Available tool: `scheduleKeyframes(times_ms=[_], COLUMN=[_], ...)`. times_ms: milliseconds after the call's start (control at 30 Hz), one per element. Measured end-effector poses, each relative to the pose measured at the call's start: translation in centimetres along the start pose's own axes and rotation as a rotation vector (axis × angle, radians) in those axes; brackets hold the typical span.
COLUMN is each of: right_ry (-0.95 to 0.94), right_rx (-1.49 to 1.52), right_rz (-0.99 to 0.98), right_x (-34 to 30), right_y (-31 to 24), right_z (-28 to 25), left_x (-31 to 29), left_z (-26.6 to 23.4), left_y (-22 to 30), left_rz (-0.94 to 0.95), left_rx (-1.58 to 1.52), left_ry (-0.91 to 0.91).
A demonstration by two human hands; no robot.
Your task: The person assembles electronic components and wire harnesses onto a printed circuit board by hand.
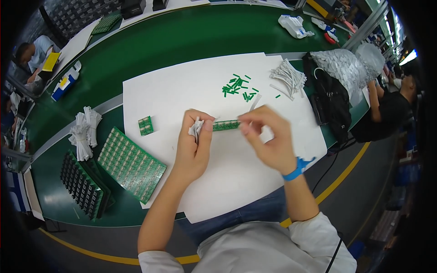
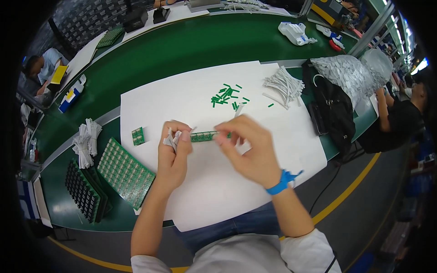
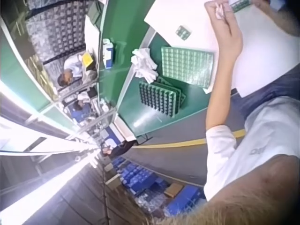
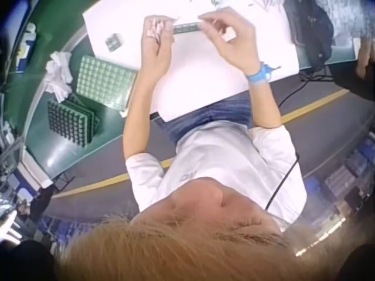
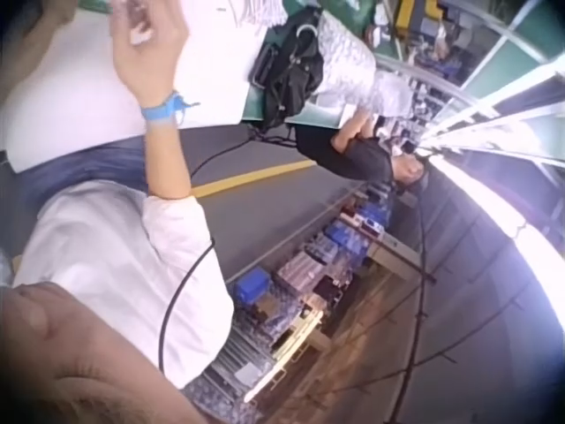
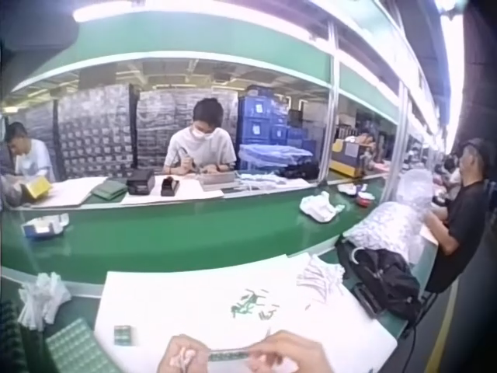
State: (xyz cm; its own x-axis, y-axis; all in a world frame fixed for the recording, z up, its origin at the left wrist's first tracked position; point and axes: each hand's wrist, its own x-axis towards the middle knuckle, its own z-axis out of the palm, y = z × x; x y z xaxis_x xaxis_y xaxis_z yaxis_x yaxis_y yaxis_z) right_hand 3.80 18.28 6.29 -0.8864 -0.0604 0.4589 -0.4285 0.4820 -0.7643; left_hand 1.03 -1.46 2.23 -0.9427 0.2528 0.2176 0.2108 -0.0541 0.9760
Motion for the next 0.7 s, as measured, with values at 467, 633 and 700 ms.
scheduleKeyframes(times_ms=[467,633,700], right_ry=[0.146,0.092,0.214], right_rx=[0.622,0.632,0.685], right_rz=[0.462,0.422,0.261], right_x=[-3.5,-3.5,-3.0], right_y=[1.4,1.8,1.7], right_z=[4.9,5.0,5.2], left_x=[-1.0,-0.9,-0.8], left_z=[1.7,1.8,1.8], left_y=[-1.0,-1.3,-1.3], left_rz=[-0.228,-0.246,-0.285], left_rx=[-0.324,-0.326,-0.325], left_ry=[-0.122,-0.135,-0.152])
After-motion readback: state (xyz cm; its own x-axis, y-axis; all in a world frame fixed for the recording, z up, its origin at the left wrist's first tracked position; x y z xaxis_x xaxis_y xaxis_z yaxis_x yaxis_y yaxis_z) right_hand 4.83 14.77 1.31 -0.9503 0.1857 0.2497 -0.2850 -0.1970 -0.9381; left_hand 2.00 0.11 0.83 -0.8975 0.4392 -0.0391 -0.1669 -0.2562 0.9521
